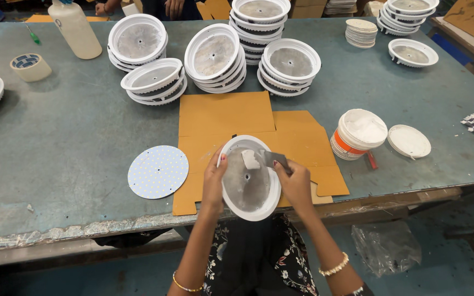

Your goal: The person applies a white paste to the inside of white plastic bowls using a small rectangular tool. They scoop the paste from a container, spread it evenly inside each bowl, and place the finished bowls into a stack.

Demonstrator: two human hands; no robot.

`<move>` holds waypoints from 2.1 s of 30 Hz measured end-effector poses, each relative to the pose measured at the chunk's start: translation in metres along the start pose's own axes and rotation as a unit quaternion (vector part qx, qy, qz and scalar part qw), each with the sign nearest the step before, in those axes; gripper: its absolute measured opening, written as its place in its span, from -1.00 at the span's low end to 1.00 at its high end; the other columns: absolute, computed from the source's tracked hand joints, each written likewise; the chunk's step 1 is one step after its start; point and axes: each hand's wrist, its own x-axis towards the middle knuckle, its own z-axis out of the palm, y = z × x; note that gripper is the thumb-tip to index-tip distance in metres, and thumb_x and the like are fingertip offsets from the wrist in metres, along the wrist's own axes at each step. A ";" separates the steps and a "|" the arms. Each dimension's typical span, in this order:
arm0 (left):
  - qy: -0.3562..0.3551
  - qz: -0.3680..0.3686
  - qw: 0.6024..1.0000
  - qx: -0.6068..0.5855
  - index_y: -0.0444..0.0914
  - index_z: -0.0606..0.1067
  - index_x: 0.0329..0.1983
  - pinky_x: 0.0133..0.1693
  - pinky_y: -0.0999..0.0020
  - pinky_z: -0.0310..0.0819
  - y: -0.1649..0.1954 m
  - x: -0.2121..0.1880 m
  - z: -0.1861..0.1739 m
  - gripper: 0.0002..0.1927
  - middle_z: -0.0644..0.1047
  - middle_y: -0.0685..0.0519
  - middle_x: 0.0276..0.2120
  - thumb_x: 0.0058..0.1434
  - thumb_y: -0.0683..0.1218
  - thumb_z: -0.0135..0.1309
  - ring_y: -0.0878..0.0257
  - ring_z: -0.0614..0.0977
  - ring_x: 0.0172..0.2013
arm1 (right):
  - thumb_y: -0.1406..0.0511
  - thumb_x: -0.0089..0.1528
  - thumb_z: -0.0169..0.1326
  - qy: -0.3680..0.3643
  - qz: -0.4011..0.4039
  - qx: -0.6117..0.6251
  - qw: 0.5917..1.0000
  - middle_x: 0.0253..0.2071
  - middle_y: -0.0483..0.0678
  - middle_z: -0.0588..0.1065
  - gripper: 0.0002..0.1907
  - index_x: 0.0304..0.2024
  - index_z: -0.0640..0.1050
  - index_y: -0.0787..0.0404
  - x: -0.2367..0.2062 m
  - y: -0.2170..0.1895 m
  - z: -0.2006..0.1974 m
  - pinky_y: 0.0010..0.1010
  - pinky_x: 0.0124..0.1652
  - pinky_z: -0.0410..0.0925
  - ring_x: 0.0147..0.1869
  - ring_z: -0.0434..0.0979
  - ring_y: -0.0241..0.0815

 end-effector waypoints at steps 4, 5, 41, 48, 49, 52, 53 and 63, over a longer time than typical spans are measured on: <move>-0.013 0.085 0.994 0.067 -0.32 0.38 0.37 0.31 0.28 0.19 0.007 -0.024 0.022 -0.47 0.48 -0.10 0.27 0.43 0.05 -0.08 0.15 0.45 0.28 | 0.24 0.31 0.10 0.006 0.005 -0.036 0.999 -0.52 0.11 0.55 -0.69 -0.18 0.63 0.43 0.007 -0.005 0.010 -0.34 -0.35 0.37 -0.43 0.49 -0.23; -0.015 0.092 0.993 0.074 -0.32 0.37 0.37 0.31 0.27 0.20 0.009 -0.028 0.027 -0.46 0.48 -0.10 0.27 0.44 0.06 -0.08 0.14 0.45 0.28 | 0.23 0.31 0.09 0.004 0.019 -0.051 0.999 -0.56 0.14 0.51 -0.68 -0.19 0.63 0.43 0.008 -0.008 0.011 -0.31 -0.37 0.35 -0.47 0.45 -0.20; -0.018 -0.037 0.999 -0.004 -0.31 0.40 0.32 0.16 0.32 0.40 -0.002 0.014 0.030 -0.49 0.53 -0.06 0.15 0.42 0.06 -0.10 0.22 0.54 0.14 | 0.61 -0.04 0.05 -0.198 -0.376 -0.169 0.889 0.04 -0.09 0.62 -0.44 -0.02 0.63 0.15 -0.050 0.009 -0.034 -0.07 0.30 0.22 0.20 0.57 -0.18; -0.006 -0.053 0.999 -0.005 -0.31 0.39 0.32 0.15 0.30 0.42 -0.003 0.020 0.030 -0.50 0.55 -0.07 0.12 0.41 0.05 -0.09 0.20 0.56 0.11 | 0.59 0.16 -0.03 -0.116 -0.192 -0.092 0.970 0.02 0.09 0.59 -0.56 0.06 0.59 0.25 -0.013 0.022 -0.035 -0.25 0.09 0.43 0.11 0.61 0.03; -0.004 -0.056 0.998 -0.003 -0.30 0.38 0.32 0.14 0.30 0.43 -0.004 0.019 0.031 -0.50 0.55 -0.07 0.11 0.40 0.04 -0.10 0.20 0.57 0.11 | 0.57 0.19 -0.03 -0.110 -0.163 -0.092 0.976 0.00 0.11 0.60 -0.60 0.05 0.58 0.27 -0.008 0.021 -0.032 -0.25 0.06 0.43 0.07 0.63 0.05; -0.008 -0.004 1.000 0.020 -0.36 0.39 0.32 0.16 0.32 0.39 -0.007 0.017 0.037 -0.50 0.53 -0.10 0.14 0.44 0.02 -0.10 0.21 0.54 0.12 | 0.55 0.15 -0.04 -0.118 -0.133 -0.110 0.978 -0.05 0.15 0.59 -0.60 0.03 0.58 0.30 -0.005 0.015 -0.025 -0.24 0.02 0.43 0.01 0.63 0.10; 0.002 0.006 1.000 0.023 -0.36 0.38 0.33 0.17 0.33 0.37 -0.007 0.016 0.038 -0.50 0.53 -0.10 0.16 0.44 0.03 -0.11 0.21 0.53 0.13 | 0.55 0.11 -0.05 -0.125 -0.131 -0.118 0.976 -0.06 0.16 0.59 -0.57 0.01 0.58 0.30 -0.007 0.013 -0.023 -0.24 0.01 0.43 0.00 0.63 0.11; 0.044 0.126 0.989 0.067 -0.43 0.33 0.38 0.31 0.24 0.25 -0.004 -0.027 0.055 -0.42 0.47 -0.18 0.27 0.51 0.09 -0.17 0.10 0.46 0.28 | 0.40 0.20 0.03 -0.127 -0.030 -0.134 0.982 -0.16 0.22 0.59 -0.72 -0.06 0.60 0.36 -0.063 -0.032 -0.013 -0.16 -0.09 0.41 -0.07 0.60 0.22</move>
